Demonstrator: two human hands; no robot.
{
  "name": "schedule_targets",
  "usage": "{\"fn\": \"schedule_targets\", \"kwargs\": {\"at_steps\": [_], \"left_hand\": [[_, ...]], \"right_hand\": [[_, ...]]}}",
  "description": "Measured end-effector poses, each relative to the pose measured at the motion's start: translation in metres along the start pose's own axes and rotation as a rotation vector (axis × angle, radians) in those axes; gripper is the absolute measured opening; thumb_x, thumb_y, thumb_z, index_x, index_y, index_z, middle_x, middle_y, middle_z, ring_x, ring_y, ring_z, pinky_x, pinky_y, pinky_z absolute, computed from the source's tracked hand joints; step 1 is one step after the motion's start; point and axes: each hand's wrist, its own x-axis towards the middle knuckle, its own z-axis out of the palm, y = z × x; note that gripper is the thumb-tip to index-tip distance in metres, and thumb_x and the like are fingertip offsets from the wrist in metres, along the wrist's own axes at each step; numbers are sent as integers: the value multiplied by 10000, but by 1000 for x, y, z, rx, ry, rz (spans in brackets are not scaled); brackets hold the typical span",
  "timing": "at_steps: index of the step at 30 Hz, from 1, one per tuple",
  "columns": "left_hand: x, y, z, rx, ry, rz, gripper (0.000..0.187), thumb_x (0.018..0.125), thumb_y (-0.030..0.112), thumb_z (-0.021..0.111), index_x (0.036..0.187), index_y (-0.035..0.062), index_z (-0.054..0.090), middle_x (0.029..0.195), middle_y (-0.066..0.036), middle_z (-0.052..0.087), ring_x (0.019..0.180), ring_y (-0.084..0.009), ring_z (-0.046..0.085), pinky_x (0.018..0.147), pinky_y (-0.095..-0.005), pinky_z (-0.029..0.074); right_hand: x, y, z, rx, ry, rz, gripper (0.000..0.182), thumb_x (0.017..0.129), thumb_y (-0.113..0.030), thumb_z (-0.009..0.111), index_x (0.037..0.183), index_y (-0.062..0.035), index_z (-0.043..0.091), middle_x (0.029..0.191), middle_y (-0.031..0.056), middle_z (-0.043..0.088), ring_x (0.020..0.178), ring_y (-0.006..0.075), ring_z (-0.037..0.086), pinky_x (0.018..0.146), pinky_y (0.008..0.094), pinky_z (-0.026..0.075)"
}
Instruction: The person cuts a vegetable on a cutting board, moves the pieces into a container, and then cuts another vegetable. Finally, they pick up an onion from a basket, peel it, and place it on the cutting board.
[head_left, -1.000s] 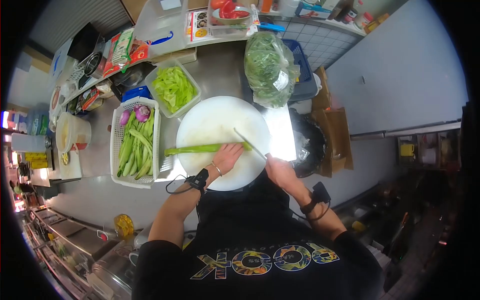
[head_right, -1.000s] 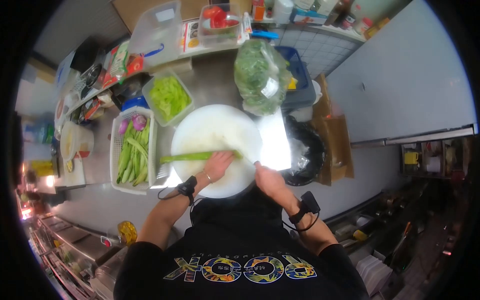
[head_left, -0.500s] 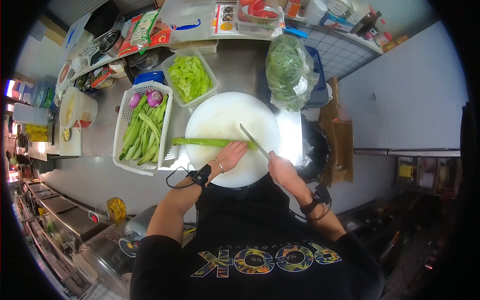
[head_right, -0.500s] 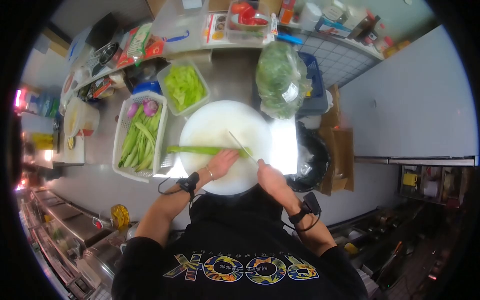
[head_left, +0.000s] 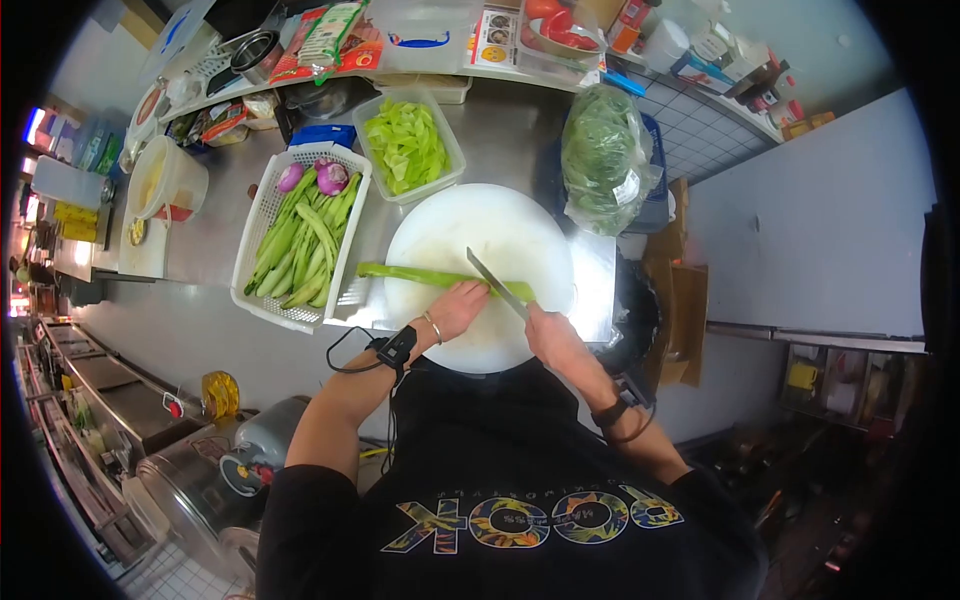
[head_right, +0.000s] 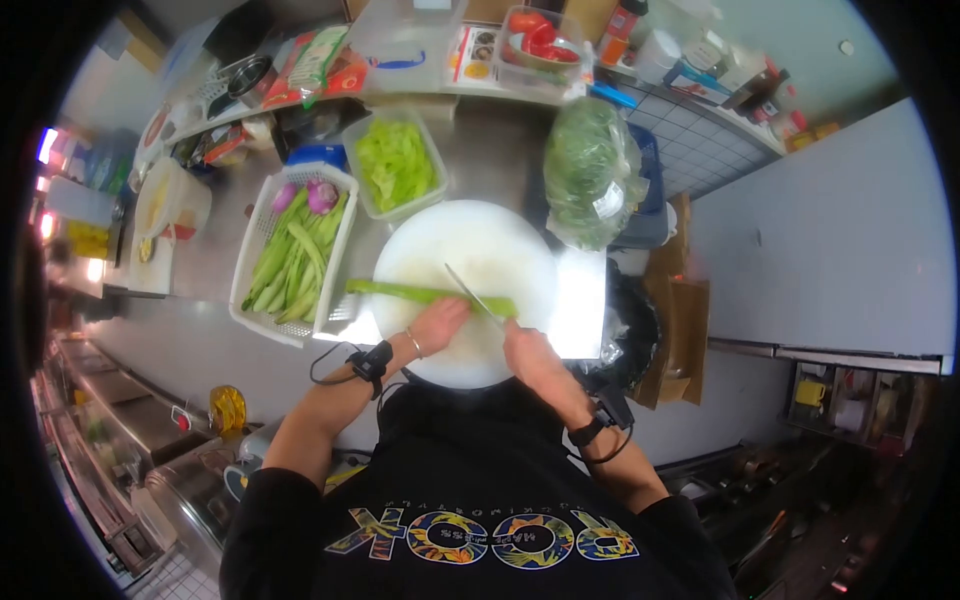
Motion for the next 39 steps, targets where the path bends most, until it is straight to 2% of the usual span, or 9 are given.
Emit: {"fn": "schedule_targets", "kwargs": {"at_steps": [3, 10, 14, 21, 26, 30, 34, 37, 39], "left_hand": [[-2, 0, -4, -25, -7, -20, 384, 850, 6, 558, 1225, -39, 633, 1324, -193, 601, 1214, -363, 562, 1019, -437, 484], [-24, -10, -16, 31, 49, -58, 369, 861, 36, 553, 1211, -48, 633, 1319, -186, 594, 1212, -349, 550, 1029, -430, 471], [-30, -16, -22, 14, 8, -104, 383, 842, 55, 563, 1201, -62, 624, 1317, -184, 579, 1234, -340, 528, 1043, -418, 461], [-45, -21, -30, 24, 73, -136, 388, 840, 45, 554, 1204, -71, 622, 1306, -192, 588, 1245, -350, 537, 1072, -416, 453], [-54, -26, -38, 56, 75, -149, 391, 837, 32, 549, 1206, -77, 620, 1293, -189, 596, 1235, -344, 544, 1071, -413, 459], [-66, -23, -33, 17, 133, -194, 393, 831, 35, 554, 1202, -77, 621, 1276, -180, 600, 1226, -337, 548, 1061, -404, 469], [-69, -25, -56, 0, 86, -224, 392, 845, -23, 546, 1230, -28, 623, 1319, -177, 600, 1200, -358, 574, 1020, -409, 499], [-74, -25, -56, -11, 77, -247, 379, 839, -21, 549, 1210, -12, 629, 1292, -169, 607, 1180, -365, 576, 1014, -417, 500], [-74, -42, -54, 8, 115, -255, 365, 837, -19, 550, 1192, -5, 633, 1270, -163, 612, 1168, -371, 575, 1011, -425, 500]], "right_hand": [[23, 21, 57, -8, 55, 30, 141, 955, -118, 538, 1039, -4, 539, 754, 321, 651, 756, 542, 643, 714, 633, 510], [15, -21, 3, -70, 20, -46, 145, 933, -85, 494, 1033, -4, 559, 787, 295, 679, 779, 510, 672, 725, 604, 537], [37, -3, 54, -124, -38, -42, 169, 930, -83, 486, 1053, 2, 566, 790, 304, 677, 777, 506, 672, 731, 605, 534], [40, -31, 22, -103, -12, -102, 208, 922, -86, 493, 1080, 17, 582, 799, 311, 677, 775, 504, 670, 743, 601, 532], [54, -21, 76, -101, -41, -90, 191, 925, -100, 510, 1045, 23, 593, 805, 302, 681, 779, 497, 673, 734, 590, 538], [52, -41, 50, -122, -58, -139, 202, 926, -92, 506, 1062, 31, 591, 811, 314, 677, 792, 500, 673, 735, 599, 529], [53, -61, 38, 21, -38, -176, 200, 938, -121, 518, 1044, 42, 566, 830, 347, 654, 810, 552, 636, 770, 632, 488], [75, -43, 100, 52, -51, -94, 233, 939, -130, 530, 1074, 57, 562, 857, 341, 664, 818, 549, 639, 777, 625, 495], [84, -49, 93, 27, -38, -109, 253, 939, -142, 541, 1088, 62, 565, 867, 336, 670, 830, 542, 644, 785, 614, 504]]}}
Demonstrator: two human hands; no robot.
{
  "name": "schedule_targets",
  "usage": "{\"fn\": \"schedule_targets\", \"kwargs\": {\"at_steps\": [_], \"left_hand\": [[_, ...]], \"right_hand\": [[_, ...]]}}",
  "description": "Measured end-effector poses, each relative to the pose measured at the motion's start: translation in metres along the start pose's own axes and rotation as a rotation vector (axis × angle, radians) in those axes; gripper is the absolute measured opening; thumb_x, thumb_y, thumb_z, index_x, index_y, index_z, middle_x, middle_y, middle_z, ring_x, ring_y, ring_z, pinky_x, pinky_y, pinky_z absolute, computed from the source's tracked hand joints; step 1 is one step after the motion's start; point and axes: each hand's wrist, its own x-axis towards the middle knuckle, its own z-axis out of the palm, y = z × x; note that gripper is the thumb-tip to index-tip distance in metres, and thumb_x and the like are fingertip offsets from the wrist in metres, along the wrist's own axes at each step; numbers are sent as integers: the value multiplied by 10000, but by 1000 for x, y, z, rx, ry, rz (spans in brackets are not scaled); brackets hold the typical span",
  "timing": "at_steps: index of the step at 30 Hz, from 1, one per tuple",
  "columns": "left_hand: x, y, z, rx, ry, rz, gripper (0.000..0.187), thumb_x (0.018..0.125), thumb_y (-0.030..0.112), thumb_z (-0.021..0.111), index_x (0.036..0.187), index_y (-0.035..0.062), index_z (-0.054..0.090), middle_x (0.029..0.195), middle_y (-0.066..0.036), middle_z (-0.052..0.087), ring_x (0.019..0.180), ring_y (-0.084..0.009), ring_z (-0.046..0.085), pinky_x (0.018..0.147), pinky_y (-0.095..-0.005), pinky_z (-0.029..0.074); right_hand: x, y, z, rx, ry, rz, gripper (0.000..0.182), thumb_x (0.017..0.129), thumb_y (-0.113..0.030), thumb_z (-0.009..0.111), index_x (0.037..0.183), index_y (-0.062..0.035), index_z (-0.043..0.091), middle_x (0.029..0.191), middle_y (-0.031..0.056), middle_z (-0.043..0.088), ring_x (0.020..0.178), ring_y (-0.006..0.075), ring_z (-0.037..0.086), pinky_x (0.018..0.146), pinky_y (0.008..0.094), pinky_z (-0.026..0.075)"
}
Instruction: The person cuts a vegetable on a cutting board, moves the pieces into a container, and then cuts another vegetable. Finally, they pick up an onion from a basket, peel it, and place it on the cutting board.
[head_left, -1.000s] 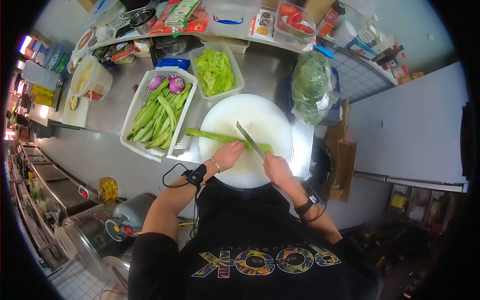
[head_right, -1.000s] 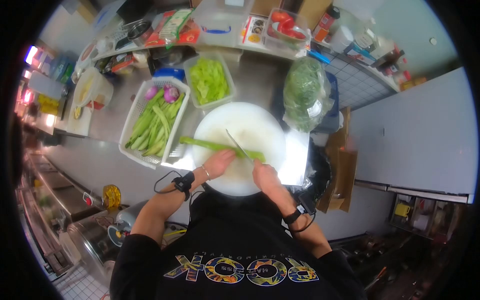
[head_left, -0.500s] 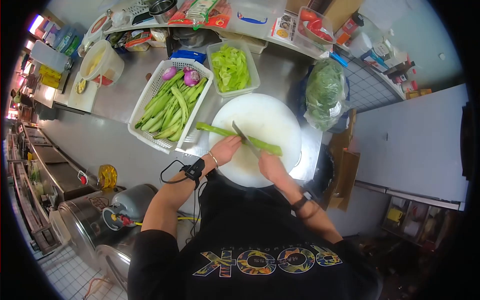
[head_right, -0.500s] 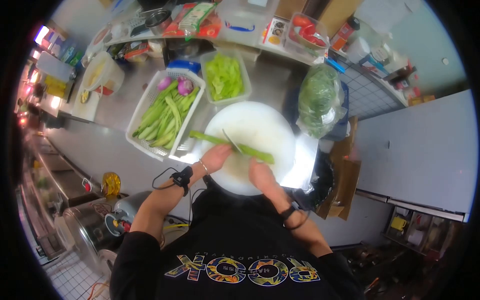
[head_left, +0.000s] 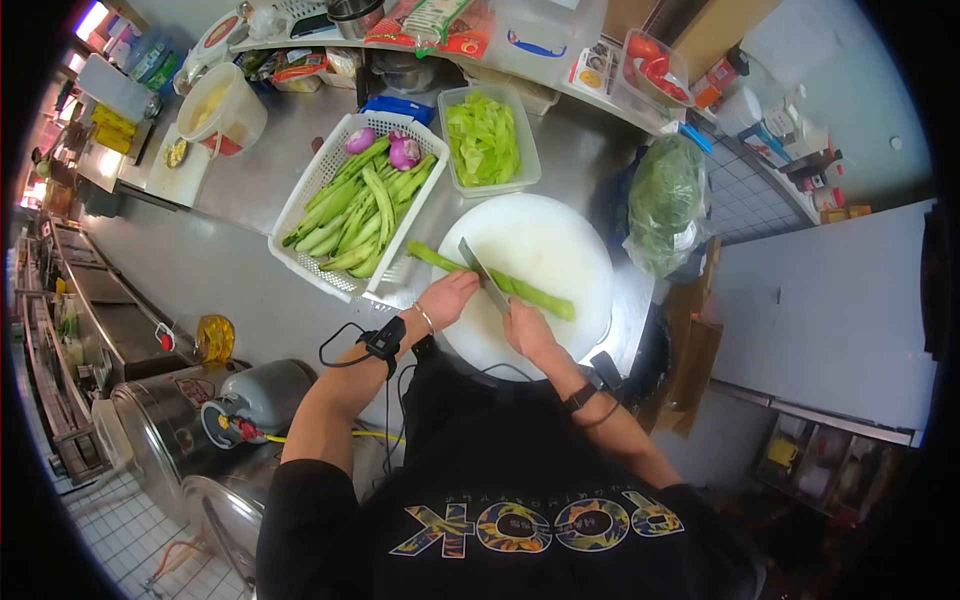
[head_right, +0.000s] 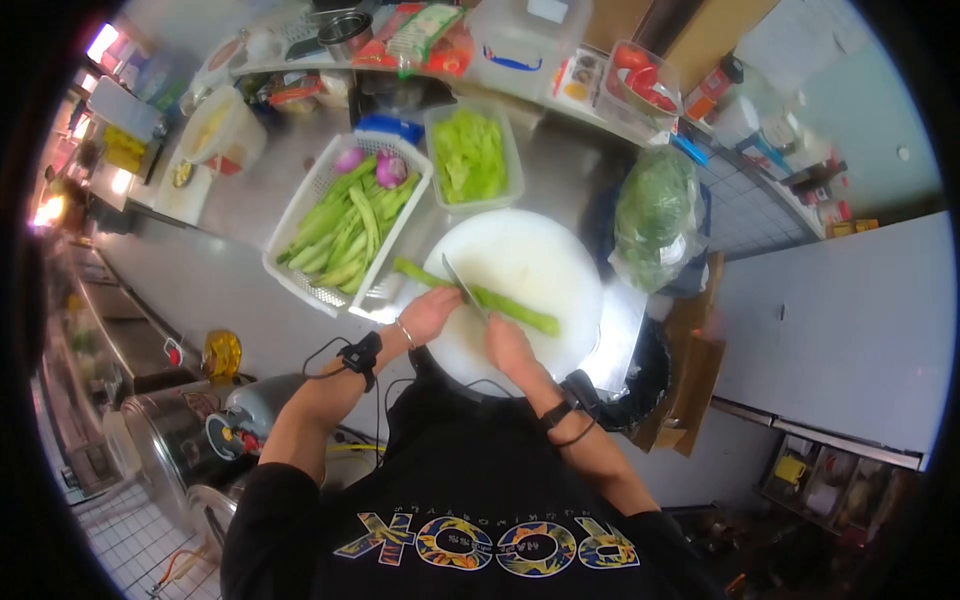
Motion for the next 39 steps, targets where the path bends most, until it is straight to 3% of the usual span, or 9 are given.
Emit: {"fn": "schedule_targets", "kwargs": {"at_steps": [2, 5, 13, 15, 22, 25, 27, 35, 39], "left_hand": [[-12, -12, 11, 94, 137, -126, 334, 830, 50, 567, 1150, -4, 645, 1226, -151, 609, 1182, -325, 558, 1030, -440, 468], [-10, -24, -10, 329, 111, -260, 336, 834, 69, 572, 1157, 52, 663, 1220, -120, 623, 1187, -301, 561, 1026, -443, 441], [16, 34, 44, 149, 73, -67, 263, 830, 80, 594, 1075, 71, 692, 1126, -87, 638, 1102, -275, 586, 959, -442, 442], [15, 40, 42, 103, 214, -167, 254, 815, 65, 613, 1059, 44, 683, 1101, -98, 637, 1090, -285, 584, 941, -443, 458], [7, 37, 37, 78, 227, -103, 232, 815, 45, 615, 1040, 25, 673, 1086, -119, 616, 1072, -314, 574, 938, -426, 474], [6, 35, 23, 130, 308, -103, 227, 801, 31, 623, 1021, 31, 678, 1066, -121, 612, 1067, -323, 573, 942, -428, 483], [-6, 29, 22, 63, 370, -265, 220, 783, 15, 634, 993, 38, 696, 1063, -117, 612, 1066, -325, 577, 927, -433, 506], [-12, 32, 25, 15, 342, -241, 200, 780, -11, 629, 964, 29, 699, 1071, -94, 623, 1057, -310, 588, 865, -402, 547], [-19, 26, 29, 15, 348, -281, 181, 785, -18, 626, 947, 29, 693, 1074, -94, 630, 1048, -308, 597, 852, -399, 552]], "right_hand": [[-15, 5, 6, -15, -15, 22, 274, 939, -154, 551, 1102, 67, 567, 878, 332, 675, 843, 535, 650, 794, 603, 512], [-9, 18, -3, 71, -10, -20, 306, 937, -180, 568, 1120, 65, 577, 892, 327, 680, 872, 521, 658, 813, 583, 523], [-46, 43, -52, -62, -11, 84, 264, 941, -183, 570, 1079, 42, 581, 873, 337, 672, 867, 526, 652, 816, 593, 516], [-60, 34, -68, -58, -1, 86, 241, 938, -159, 560, 1087, 29, 587, 858, 343, 667, 842, 529, 651, 797, 601, 516], [-43, 41, -11, -49, -31, 68, 213, 941, -128, 531, 1077, 27, 588, 812, 342, 663, 804, 531, 656, 762, 609, 521], [-39, 30, -27, -45, 10, 29, 207, 941, -125, 527, 1056, 37, 586, 793, 342, 657, 791, 531, 655, 758, 610, 522], [-46, 21, -40, -24, 8, 29, 228, 936, -140, 547, 1055, 51, 587, 790, 343, 655, 786, 528, 655, 758, 603, 525], [-27, 20, -3, -16, 8, 60, 230, 940, -158, 560, 1024, 55, 583, 798, 335, 661, 785, 525, 656, 759, 593, 526], [-36, -5, -36, -41, -6, 7, 196, 942, -140, 539, 1008, 40, 582, 813, 334, 665, 798, 526, 657, 757, 603, 523]]}}
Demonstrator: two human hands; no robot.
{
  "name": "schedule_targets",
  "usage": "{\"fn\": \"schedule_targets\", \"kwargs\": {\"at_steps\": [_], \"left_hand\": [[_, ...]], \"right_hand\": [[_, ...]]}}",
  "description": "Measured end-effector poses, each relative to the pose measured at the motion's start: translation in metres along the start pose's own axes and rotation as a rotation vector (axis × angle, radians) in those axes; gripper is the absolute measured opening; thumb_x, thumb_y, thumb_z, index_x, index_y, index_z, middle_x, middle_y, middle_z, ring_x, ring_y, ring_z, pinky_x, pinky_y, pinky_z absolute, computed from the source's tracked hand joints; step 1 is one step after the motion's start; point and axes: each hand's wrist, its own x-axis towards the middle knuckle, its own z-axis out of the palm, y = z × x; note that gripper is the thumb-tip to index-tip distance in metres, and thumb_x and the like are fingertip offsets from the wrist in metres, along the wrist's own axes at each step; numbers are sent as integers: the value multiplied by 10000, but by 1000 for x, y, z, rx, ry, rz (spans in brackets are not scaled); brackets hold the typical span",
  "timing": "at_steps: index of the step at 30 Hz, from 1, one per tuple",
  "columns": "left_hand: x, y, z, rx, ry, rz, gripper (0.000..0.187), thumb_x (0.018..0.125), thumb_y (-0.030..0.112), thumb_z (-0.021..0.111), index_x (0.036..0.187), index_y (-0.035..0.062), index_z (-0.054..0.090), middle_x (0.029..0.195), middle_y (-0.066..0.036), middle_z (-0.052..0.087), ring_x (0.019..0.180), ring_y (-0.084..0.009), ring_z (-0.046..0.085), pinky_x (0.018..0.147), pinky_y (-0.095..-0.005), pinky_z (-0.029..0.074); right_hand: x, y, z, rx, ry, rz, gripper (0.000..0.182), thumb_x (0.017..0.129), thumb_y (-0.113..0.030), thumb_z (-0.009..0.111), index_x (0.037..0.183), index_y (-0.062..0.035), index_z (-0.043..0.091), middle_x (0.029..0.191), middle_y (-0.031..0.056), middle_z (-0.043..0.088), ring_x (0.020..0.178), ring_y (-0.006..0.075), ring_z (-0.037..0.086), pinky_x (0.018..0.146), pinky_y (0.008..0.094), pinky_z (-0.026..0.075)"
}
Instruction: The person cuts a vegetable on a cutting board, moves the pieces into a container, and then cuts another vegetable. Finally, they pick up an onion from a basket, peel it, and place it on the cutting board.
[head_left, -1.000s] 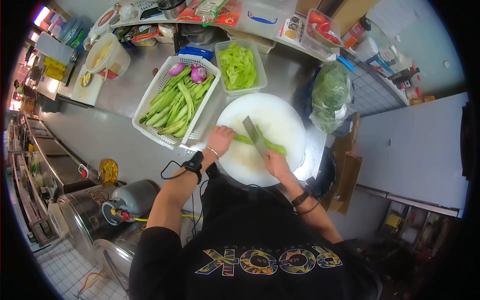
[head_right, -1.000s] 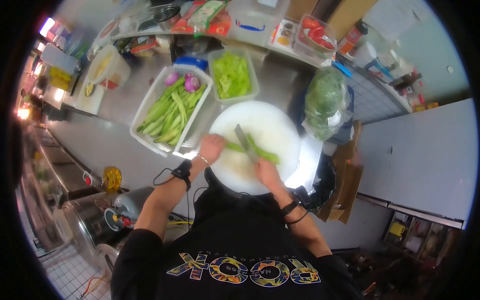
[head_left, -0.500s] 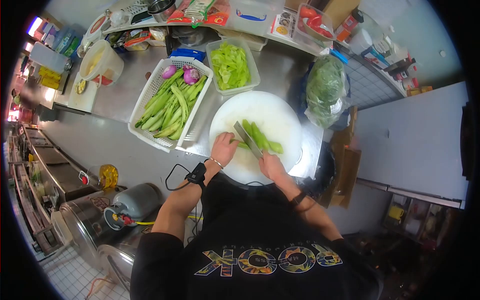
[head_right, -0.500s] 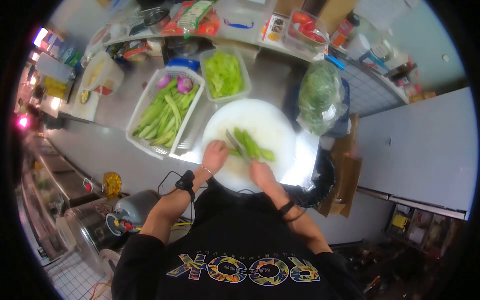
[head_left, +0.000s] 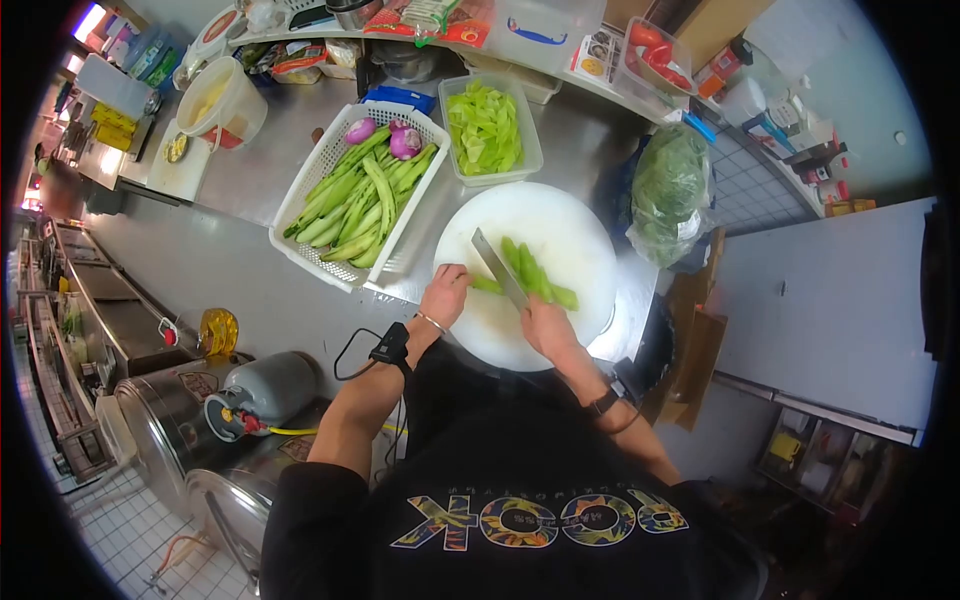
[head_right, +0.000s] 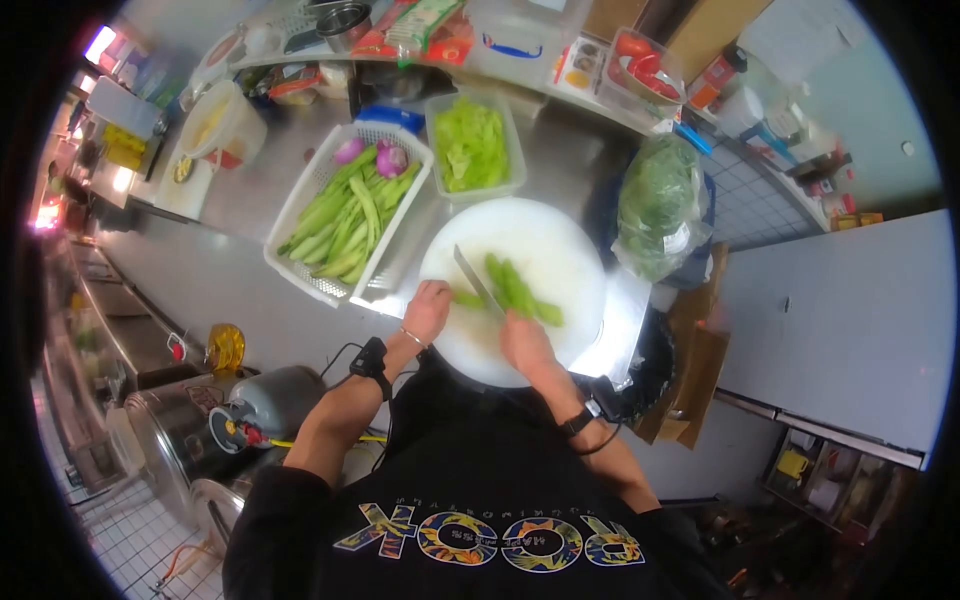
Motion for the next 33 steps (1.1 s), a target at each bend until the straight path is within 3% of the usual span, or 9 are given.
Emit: {"fn": "schedule_targets", "kwargs": {"at_steps": [7, 10, 16, 19, 28, 33], "left_hand": [[4, 2, -2, -57, 0, 35, 180, 802, -21, 619, 960, 30, 687, 1084, -95, 634, 1021, -321, 600, 855, -403, 549], [4, 6, 3, -100, 46, -63, 230, 792, -46, 628, 1006, 26, 675, 1071, -141, 643, 1038, -350, 615, 861, -423, 546], [5, 12, 11, -161, -156, 59, 260, 819, -19, 590, 1059, 51, 663, 1056, -96, 620, 1007, -322, 598, 882, -419, 534], [-5, 21, 9, -122, -240, 58, 268, 801, -18, 599, 1050, 55, 665, 1044, -90, 618, 1013, -312, 597, 884, -409, 529], [-9, 20, 7, -73, -206, 128, 299, 772, -15, 605, 1033, 81, 716, 1109, -88, 633, 1057, -289, 606, 893, -383, 533], [-16, 19, -5, -132, -244, 88, 326, 765, -48, 619, 1046, 81, 724, 1170, -123, 632, 1054, -333, 618, 893, -398, 549]], "right_hand": [[17, 4, 38, 21, -58, 62, 256, 927, -175, 577, 1057, 45, 575, 879, 350, 666, 856, 524, 655, 796, 597, 515], [22, 18, 34, 38, -77, 9, 277, 922, -183, 584, 1066, 54, 581, 901, 340, 675, 868, 517, 659, 806, 580, 523], [-2, 27, 16, 107, 28, 102, 300, 929, -170, 597, 1144, 37, 623, 890, 310, 689, 883, 502, 665, 809, 560, 531], [-8, 37, 23, 161, 58, 55, 294, 939, -188, 602, 1138, 28, 616, 887, 310, 689, 882, 498, 665, 807, 558, 532], [-19, 35, 13, 111, 1, 92, 263, 937, -195, 601, 1046, 44, 592, 881, 315, 690, 886, 509, 663, 807, 562, 532], [-28, 37, 13, 148, -3, 88, 271, 943, -177, 586, 1105, 39, 601, 876, 302, 694, 860, 502, 664, 800, 566, 535]]}}
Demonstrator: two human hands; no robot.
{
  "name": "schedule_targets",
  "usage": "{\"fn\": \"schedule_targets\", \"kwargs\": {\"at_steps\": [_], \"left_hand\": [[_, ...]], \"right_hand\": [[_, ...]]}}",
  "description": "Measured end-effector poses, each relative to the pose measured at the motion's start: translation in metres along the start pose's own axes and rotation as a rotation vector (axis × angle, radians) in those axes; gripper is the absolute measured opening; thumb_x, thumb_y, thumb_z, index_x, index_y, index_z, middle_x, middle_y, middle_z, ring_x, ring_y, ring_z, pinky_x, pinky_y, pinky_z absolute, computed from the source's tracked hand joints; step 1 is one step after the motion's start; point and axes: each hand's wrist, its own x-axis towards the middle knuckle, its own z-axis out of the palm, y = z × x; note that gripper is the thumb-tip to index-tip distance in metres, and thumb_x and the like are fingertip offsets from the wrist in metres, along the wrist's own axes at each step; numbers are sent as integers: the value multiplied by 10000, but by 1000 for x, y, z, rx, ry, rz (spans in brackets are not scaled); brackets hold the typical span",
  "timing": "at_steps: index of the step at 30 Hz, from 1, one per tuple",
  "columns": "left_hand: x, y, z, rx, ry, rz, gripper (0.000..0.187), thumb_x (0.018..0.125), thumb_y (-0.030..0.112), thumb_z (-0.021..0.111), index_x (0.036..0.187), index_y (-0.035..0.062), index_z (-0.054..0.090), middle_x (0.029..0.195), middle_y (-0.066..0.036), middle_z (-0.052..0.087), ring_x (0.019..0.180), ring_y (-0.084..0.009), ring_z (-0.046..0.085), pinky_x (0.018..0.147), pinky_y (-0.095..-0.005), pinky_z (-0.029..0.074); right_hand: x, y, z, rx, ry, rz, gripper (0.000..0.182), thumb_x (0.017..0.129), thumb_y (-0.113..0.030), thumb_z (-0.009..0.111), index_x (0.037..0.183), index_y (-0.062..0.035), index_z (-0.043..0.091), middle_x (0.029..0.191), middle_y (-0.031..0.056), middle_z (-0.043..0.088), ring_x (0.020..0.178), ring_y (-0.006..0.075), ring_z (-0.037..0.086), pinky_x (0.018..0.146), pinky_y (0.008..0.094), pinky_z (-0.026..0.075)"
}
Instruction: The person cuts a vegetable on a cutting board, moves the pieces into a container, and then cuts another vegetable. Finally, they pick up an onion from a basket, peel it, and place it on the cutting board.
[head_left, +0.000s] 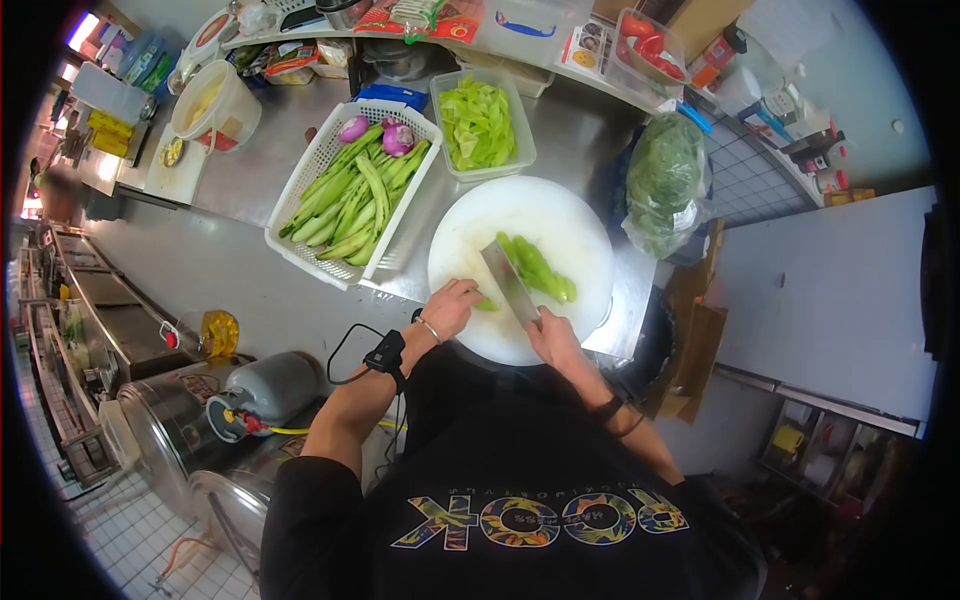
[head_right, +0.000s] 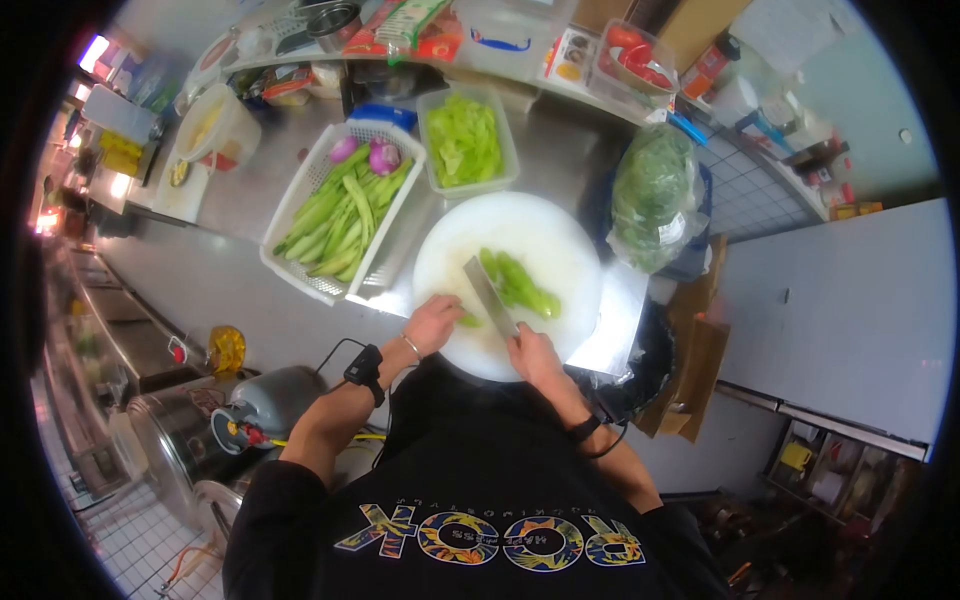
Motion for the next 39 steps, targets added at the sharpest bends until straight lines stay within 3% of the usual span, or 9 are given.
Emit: {"fn": "schedule_targets", "kwargs": {"at_steps": [6, 20, 34, 39], "left_hand": [[-4, 14, 4, -4, 114, -19, 303, 764, -41, 642, 1043, 57, 707, 1140, -108, 642, 1046, -323, 625, 883, -401, 551], [-2, 10, 9, 79, 118, 41, 208, 791, -11, 620, 966, 60, 708, 1080, -63, 677, 996, -266, 654, 803, -364, 573], [-3, 15, 10, 74, 79, -18, 177, 811, 18, 604, 962, 41, 692, 1057, -71, 651, 1000, -265, 638, 826, -372, 562], [-6, 16, 6, 76, 122, 72, 190, 793, -13, 656, 967, 58, 688, 1086, -97, 655, 958, -291, 651, 797, -379, 568]], "right_hand": [[-6, -2, -1, 22, -12, -26, 235, 940, -161, 585, 1069, 35, 599, 873, 300, 694, 860, 505, 661, 802, 569, 531], [-20, -43, -16, -129, -124, -70, 192, 937, -139, 575, 1048, 17, 584, 794, 320, 665, 817, 529, 653, 777, 592, 527], [-4, -23, 39, -176, -28, -129, 145, 933, -99, 555, 1015, 19, 537, 765, 330, 658, 756, 539, 650, 716, 622, 520], [2, -13, 31, -101, 23, -71, 182, 944, -134, 571, 1024, 28, 551, 777, 328, 661, 759, 537, 649, 721, 611, 522]]}}
